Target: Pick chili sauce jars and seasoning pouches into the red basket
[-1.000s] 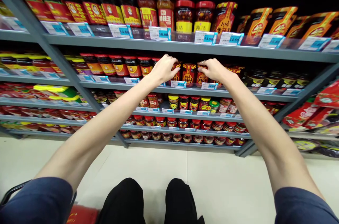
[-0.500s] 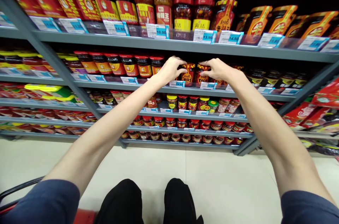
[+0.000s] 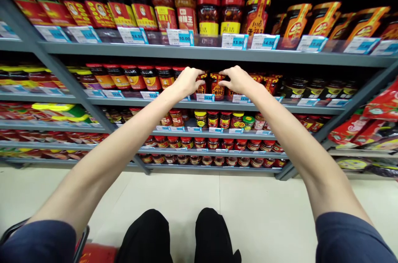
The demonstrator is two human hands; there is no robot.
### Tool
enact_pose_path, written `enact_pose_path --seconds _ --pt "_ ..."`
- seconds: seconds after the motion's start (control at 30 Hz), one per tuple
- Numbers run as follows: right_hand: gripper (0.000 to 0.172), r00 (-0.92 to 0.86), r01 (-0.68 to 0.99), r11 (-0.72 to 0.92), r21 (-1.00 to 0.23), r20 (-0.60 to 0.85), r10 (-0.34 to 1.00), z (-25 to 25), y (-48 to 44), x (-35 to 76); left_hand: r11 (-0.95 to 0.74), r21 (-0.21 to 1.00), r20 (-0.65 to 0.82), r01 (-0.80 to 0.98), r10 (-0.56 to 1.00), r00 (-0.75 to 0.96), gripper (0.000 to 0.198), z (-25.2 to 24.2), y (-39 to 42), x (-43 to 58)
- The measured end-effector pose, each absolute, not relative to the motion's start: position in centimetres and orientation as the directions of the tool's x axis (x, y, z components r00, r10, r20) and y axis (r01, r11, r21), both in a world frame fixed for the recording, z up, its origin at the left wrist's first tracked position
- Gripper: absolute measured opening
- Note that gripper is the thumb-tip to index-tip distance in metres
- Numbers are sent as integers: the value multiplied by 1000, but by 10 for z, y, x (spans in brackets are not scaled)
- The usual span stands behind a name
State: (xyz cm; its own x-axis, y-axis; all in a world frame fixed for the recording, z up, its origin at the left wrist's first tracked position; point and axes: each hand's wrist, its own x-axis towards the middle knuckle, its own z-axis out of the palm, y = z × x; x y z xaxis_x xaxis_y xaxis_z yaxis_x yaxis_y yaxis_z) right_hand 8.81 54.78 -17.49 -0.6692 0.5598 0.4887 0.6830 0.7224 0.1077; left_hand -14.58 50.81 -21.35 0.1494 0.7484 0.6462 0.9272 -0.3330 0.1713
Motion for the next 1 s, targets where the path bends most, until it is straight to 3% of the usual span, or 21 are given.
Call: enact_pose_path --seconds 0.23,0.33,0.43,0.5,0.6,0.73,1.0 --pt "50 -635 710 697 102 522 570 -179 550 83 -382 202 687 902 712 148 42 -216 525 -154" --pt "51 -633 697 701 151 589 502 -187 536 81 -390 182 685 903 709 168 44 -214 521 -153" --pt "40 -557 680 727 91 709 432 -206 517 74 -460 56 747 886 608 269 40 -215 502 -149" --pt "30 -516 698 716 11 700 493 -222 508 68 -473 -56 776 879 533 336 31 -221 486 -147" --pt "22 -519 732 680 -37 617 591 -241 508 60 -358 -112 687 927 646 333 32 -236 467 -149" --pt "18 -518 745 666 -45 589 619 -248 516 53 -187 -70 551 980 812 194 27 -253 464 -161" --pt "29 -513 790 612 25 575 638 -244 512 49 -179 67 602 982 792 103 29 -264 453 -153"
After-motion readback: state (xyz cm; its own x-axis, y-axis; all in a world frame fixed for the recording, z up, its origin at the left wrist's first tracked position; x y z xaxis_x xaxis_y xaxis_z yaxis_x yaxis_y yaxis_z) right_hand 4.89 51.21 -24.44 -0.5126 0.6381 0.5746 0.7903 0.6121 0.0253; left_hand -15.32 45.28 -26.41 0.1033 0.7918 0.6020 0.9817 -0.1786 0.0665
